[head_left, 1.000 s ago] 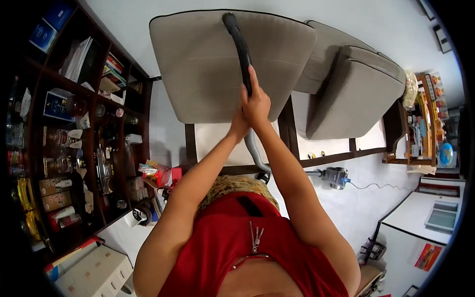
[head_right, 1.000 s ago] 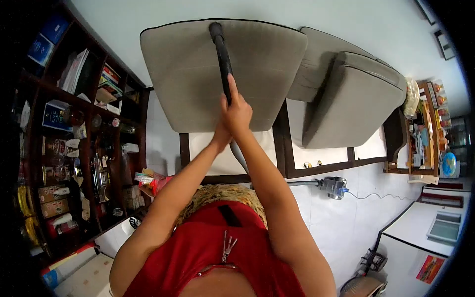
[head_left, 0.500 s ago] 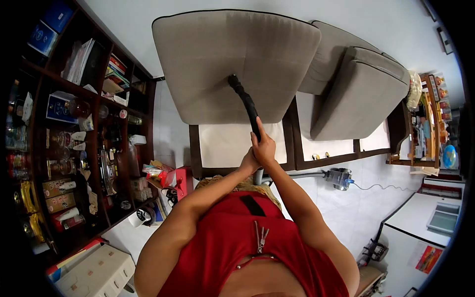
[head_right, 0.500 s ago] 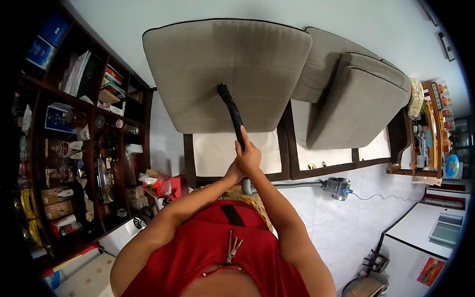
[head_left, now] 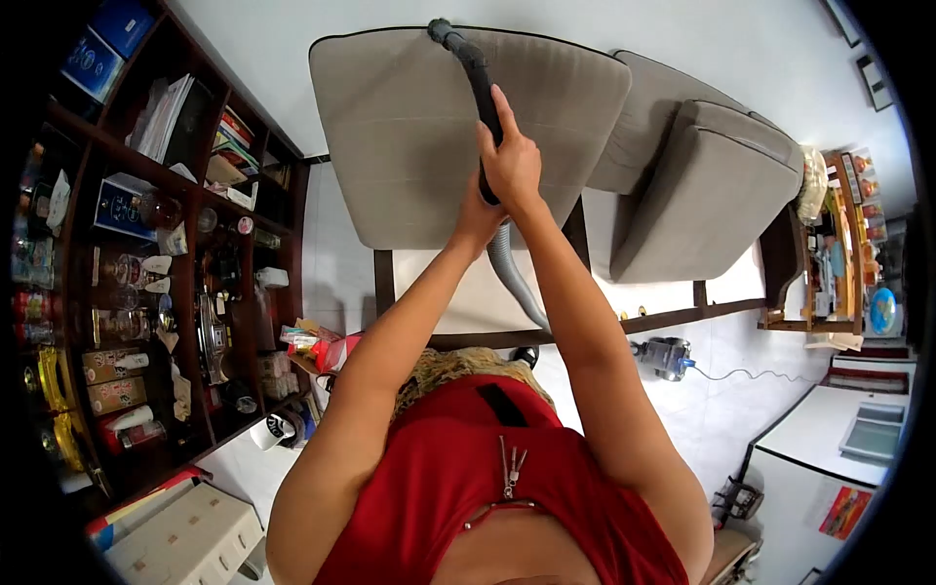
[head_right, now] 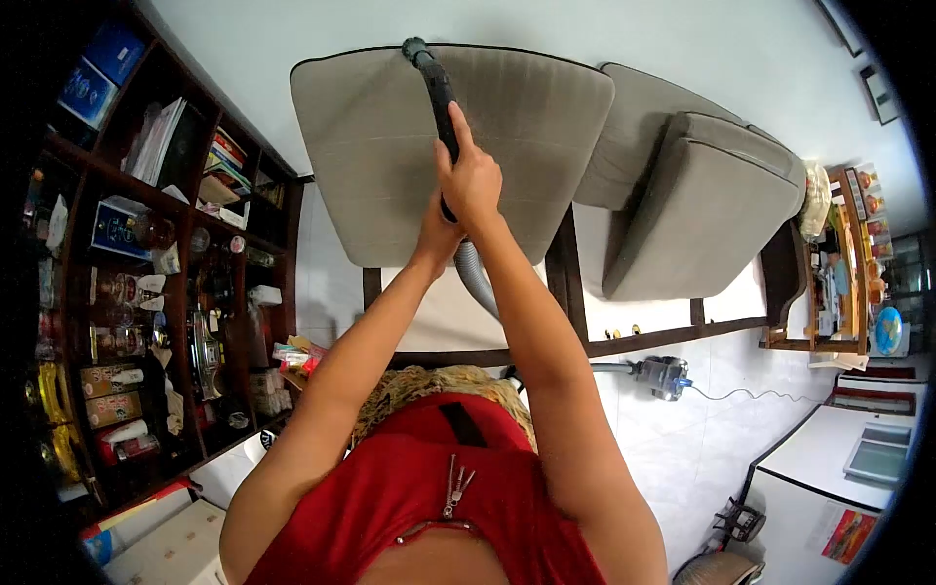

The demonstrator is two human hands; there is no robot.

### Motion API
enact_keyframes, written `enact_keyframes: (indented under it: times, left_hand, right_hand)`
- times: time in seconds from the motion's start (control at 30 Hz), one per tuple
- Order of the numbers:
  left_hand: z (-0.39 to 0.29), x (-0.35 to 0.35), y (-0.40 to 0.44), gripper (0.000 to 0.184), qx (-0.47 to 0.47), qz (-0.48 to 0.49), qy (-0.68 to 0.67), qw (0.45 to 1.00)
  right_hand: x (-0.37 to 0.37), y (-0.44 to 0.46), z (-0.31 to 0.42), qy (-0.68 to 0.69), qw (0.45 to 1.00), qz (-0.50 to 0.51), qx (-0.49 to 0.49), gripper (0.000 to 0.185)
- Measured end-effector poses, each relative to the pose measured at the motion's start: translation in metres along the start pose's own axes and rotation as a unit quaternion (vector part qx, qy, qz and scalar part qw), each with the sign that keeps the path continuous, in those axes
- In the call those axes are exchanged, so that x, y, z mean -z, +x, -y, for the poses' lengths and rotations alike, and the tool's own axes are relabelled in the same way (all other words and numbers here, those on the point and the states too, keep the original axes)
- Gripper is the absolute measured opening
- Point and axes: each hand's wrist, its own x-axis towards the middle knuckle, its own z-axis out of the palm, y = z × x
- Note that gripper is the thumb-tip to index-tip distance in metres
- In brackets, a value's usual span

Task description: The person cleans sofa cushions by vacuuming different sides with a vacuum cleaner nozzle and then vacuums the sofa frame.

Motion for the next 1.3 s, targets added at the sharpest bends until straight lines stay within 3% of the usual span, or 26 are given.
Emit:
enact_keyframes:
  times: [0.13,0.17,0.27,0.3,0.4,0.43,0.5,0.6,0.63,0.7,0.8,0.87,0.93,1.03,1.1,1.13,1.3]
  left_hand:
    - [0.058,0.011,-0.008,0.061,0.047,-0.052,0.031,0.997]
    - [0.077,0.011,-0.015,0.067,0.001,-0.050,0.047,0.998]
    - [0.106,0.011,-0.035,0.069,0.029,-0.008,-0.005,1.000]
    - [0.099,0.008,-0.048,0.074,0.031,-0.003,0.085,0.996]
    - [0.197,0.018,-0.062,0.079,0.073,0.023,0.019,0.997]
    - [0.175,0.011,-0.072,0.075,0.114,0.029,0.029,0.993]
    - [0.150,0.000,-0.086,0.070,0.182,0.049,0.043,0.981]
    - [0.221,0.006,-0.098,0.062,0.069,0.109,0.156,0.979]
    - [0.223,0.008,-0.105,0.062,0.105,0.115,0.171,0.973]
    - [0.222,0.011,-0.112,0.066,0.170,0.110,0.201,0.958]
    - [0.246,0.008,-0.125,0.074,0.105,0.010,0.115,0.988]
    - [0.237,0.008,-0.116,0.075,0.088,-0.004,-0.056,0.995]
    - [0.205,0.005,-0.101,0.075,0.065,-0.027,-0.097,0.993]
    - [0.129,0.010,-0.059,0.079,0.004,-0.044,-0.038,0.998]
    - [0.072,0.013,-0.031,0.080,-0.059,-0.032,0.067,0.996]
    - [0.024,0.007,-0.025,0.079,-0.087,-0.034,0.205,0.974]
    - [-0.009,0.010,-0.001,0.069,-0.046,-0.048,0.073,0.995]
  right_hand:
    - [-0.025,-0.029,-0.027,0.014,0.995,-0.066,0.076,0.064]
    - [-0.026,-0.040,-0.032,0.022,0.996,-0.057,0.073,0.066]
    - [-0.027,-0.072,-0.046,-0.003,0.998,-0.022,0.051,0.066]
    - [-0.029,-0.082,-0.050,-0.017,0.998,-0.024,0.053,0.067]
    - [-0.034,-0.109,-0.072,-0.028,0.997,-0.017,0.065,0.071]
    - [-0.036,-0.119,-0.081,-0.043,0.996,-0.009,0.075,0.073]
    - [-0.044,-0.140,-0.099,-0.052,0.997,0.010,0.061,0.073]
    - [-0.046,-0.162,-0.112,-0.069,0.994,0.078,-0.010,0.070]
    - [-0.046,-0.166,-0.116,-0.068,0.991,0.106,-0.037,0.069]
    - [-0.041,-0.170,-0.119,-0.059,0.983,0.153,-0.078,0.065]
    - [-0.028,-0.172,-0.108,-0.010,0.985,0.149,-0.090,0.065]
    - [-0.012,-0.164,-0.082,0.028,0.996,0.086,-0.017,0.065]
    - [0.000,-0.149,-0.059,0.049,0.997,0.040,0.039,0.066]
    - [0.005,-0.102,-0.029,0.074,0.993,-0.013,0.089,0.064]
    - [0.006,-0.066,-0.007,0.081,0.992,-0.038,0.086,0.062]
    - [0.006,-0.050,0.002,0.070,0.994,-0.041,0.073,0.061]
    - [-0.009,-0.004,0.013,0.021,0.999,0.020,0.023,0.060]
